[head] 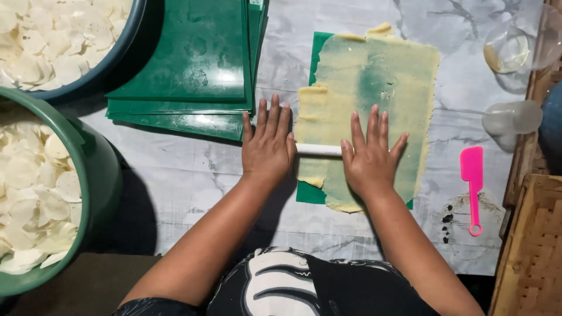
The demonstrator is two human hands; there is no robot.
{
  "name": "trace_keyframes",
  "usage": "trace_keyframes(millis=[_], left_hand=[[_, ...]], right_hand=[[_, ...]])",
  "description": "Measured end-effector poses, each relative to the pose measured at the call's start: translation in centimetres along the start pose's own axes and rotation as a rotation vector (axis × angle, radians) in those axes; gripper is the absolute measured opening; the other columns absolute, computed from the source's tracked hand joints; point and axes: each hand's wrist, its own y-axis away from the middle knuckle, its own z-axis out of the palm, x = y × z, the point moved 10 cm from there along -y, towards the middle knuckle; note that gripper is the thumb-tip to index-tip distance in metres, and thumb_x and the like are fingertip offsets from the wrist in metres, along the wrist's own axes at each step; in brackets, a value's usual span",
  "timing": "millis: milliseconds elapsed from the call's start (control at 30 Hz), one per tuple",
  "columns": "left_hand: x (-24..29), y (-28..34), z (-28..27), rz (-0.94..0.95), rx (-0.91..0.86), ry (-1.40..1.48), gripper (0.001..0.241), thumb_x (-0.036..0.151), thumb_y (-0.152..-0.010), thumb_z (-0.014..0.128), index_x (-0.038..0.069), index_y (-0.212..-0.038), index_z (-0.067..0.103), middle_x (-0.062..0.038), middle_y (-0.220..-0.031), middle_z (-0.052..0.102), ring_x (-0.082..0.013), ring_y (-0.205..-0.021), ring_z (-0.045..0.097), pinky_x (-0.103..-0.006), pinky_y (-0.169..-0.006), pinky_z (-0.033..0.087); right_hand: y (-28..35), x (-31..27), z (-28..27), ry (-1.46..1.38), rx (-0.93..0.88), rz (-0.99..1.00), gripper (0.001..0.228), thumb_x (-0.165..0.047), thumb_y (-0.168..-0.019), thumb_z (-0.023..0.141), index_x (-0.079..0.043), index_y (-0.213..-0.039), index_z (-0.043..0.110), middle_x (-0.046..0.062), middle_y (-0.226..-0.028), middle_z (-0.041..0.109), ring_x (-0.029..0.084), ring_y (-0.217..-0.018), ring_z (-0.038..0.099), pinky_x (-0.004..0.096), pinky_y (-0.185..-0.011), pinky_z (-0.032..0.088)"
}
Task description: Flattening thin slices of dough on a green mat using a rolling pin to prepare them for further processing.
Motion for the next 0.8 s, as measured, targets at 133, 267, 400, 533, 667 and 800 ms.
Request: trace_keyframes(millis=[133, 267, 400, 533, 667, 800], left_hand=[[0.3, -2.1, -3.6, 0.006, 0.08, 0.005, 0.067, 0.041, -0.106, 0.038, 0.011, -0.165, 0.025, -0.014, -0.173, 0.01, -0.0328, -0.16, 0.007, -0.0604, -0.126, -0.004], [0.1, -3.9, -2.8, -0.024, 0.045, 0.01, 0.068, 0.045, -0.11, 0.03, 0.01, -0.167, 0.016, -0.014, -0.173, -0.002, -0.0321, -0.161, -0.004, -0.0597, -0.128, -0.006], [0.5, -1.2, -1.8, -0.011, -0.015, 0.024, 0.066, 0.039, -0.108, 0.029, 0.01, -0.167, 0.016, -0.013, -0.174, 0.002, -0.0313, -0.161, -0.002, -0.0587, -0.128, -0.007], [0.8, 3.8, -0.2, 0.065, 0.145, 0.012, 0.063, 0.039, -0.109, 0.032, 0.01, -0.164, 0.027, -0.014, -0.173, 0.012, -0.032, -0.16, 0.007, -0.0546, -0.128, -0.001], [1.7, 8.7, -0.8, 0.243, 0.24, 0.07, 0.059, 0.044, -0.105, 0.047, 0.014, -0.156, 0.044, -0.013, -0.166, 0.034, -0.0326, -0.155, 0.028, -0.0535, -0.125, 0.017], [0.6, 11.7, -0.2, 0.406, 0.32, 0.181, 0.035, 0.03, -0.099, 0.06, 0.024, -0.133, 0.065, -0.003, -0.139, 0.062, -0.0266, -0.138, 0.054, -0.049, -0.12, 0.034]], right_hand=[[-3.1, 1.4, -1.4, -0.132, 0.011, 0.057, 0.068, -0.053, -0.108, 0.035, -0.02, -0.167, 0.021, 0.021, -0.173, 0.009, 0.038, -0.16, 0.004, 0.084, -0.111, -0.001], [-4.6, 1.5, -1.4, -0.064, 0.029, 0.122, 0.064, -0.05, -0.112, 0.029, -0.022, -0.169, 0.016, 0.017, -0.174, 0.0, 0.034, -0.161, -0.002, 0.082, -0.115, -0.003], [-1.9, 0.6, -0.8, -0.016, -0.026, 0.097, 0.062, -0.046, -0.111, 0.029, -0.023, -0.168, 0.018, 0.015, -0.174, 0.001, 0.03, -0.161, -0.001, 0.078, -0.118, 0.001], [2.5, 0.8, 0.7, -0.027, -0.051, 0.066, 0.061, -0.046, -0.11, 0.021, -0.024, -0.168, 0.017, 0.016, -0.174, 0.006, 0.029, -0.161, 0.003, 0.072, -0.119, 0.002], [7.3, 0.8, 1.5, -0.091, 0.137, -0.171, 0.061, -0.048, -0.109, 0.036, -0.02, -0.162, 0.036, 0.018, -0.171, 0.023, 0.037, -0.157, 0.019, 0.068, -0.119, 0.008], [10.5, 3.1, 1.9, -0.223, 0.351, -0.338, 0.042, -0.035, -0.092, 0.071, -0.03, -0.134, 0.07, 0.004, -0.135, 0.052, 0.028, -0.123, 0.055, 0.053, -0.116, 0.037]])
